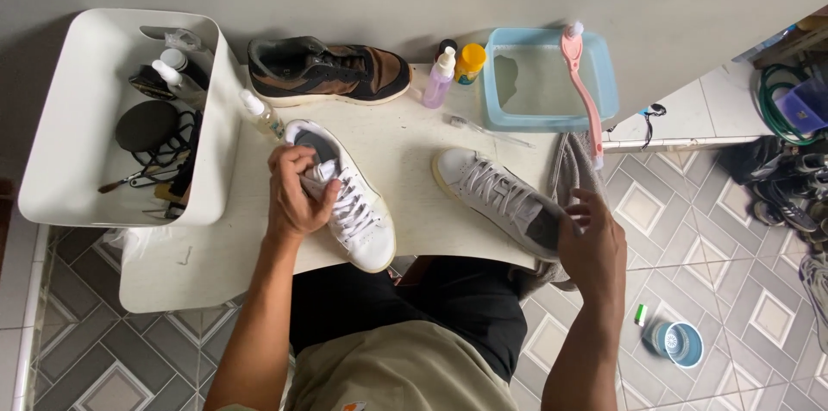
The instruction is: The person threads white shoelaces through the eyelets of a pair of white sneakers placed on a table. They pull the laces tight, arrange them, and tie knots on both shoes. The person also uses a spray bottle to apply liquid to the shoes and wipes them with a cloth.
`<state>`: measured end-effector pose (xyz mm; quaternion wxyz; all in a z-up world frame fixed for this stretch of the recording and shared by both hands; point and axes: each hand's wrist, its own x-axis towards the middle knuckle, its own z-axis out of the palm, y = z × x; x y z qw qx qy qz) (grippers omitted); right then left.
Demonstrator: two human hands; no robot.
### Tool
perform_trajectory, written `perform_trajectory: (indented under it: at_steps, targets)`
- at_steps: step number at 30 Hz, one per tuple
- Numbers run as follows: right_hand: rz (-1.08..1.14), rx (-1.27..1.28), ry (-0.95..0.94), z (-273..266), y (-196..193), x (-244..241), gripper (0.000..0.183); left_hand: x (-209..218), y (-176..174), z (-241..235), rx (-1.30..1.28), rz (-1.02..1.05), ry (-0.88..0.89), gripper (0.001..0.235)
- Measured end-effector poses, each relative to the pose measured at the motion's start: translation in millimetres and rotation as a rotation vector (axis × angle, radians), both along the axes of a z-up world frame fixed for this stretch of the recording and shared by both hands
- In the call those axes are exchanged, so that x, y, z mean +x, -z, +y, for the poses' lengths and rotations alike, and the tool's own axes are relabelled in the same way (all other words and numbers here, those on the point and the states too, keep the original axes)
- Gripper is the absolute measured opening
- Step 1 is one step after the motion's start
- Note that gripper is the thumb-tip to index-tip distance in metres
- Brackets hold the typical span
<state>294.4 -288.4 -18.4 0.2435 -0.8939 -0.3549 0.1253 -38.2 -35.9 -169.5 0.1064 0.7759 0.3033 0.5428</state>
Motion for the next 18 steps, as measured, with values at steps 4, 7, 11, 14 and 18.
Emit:
perform_trajectory:
  at_steps: [4,7,11,14,18]
  targets:
    - [0.053,0.005,-0.054,-11,14,-5,0.045,-8,-50,-9,-0.018,0.054,0.032,0.06]
    - [0.084,0.05,-0.071,-7,1,-28,0.046,4,-66,-37,-0.095,-0.003,-0.067,0.051]
    - [0.05,0.071,-0.063,-4,21,-24,0.05,10,-70,-58,-0.202,-0.041,-0.102,0.046]
    - [0.035,0.046,-0.061,0,18,-30,0.053,4,-77,-61,-0.211,0.179,-0.123,0.024]
    - [0.029,0.033,-0.08,1,21,-30,0.05,-3,-74,-51,-0.165,0.306,-0.189,0.025]
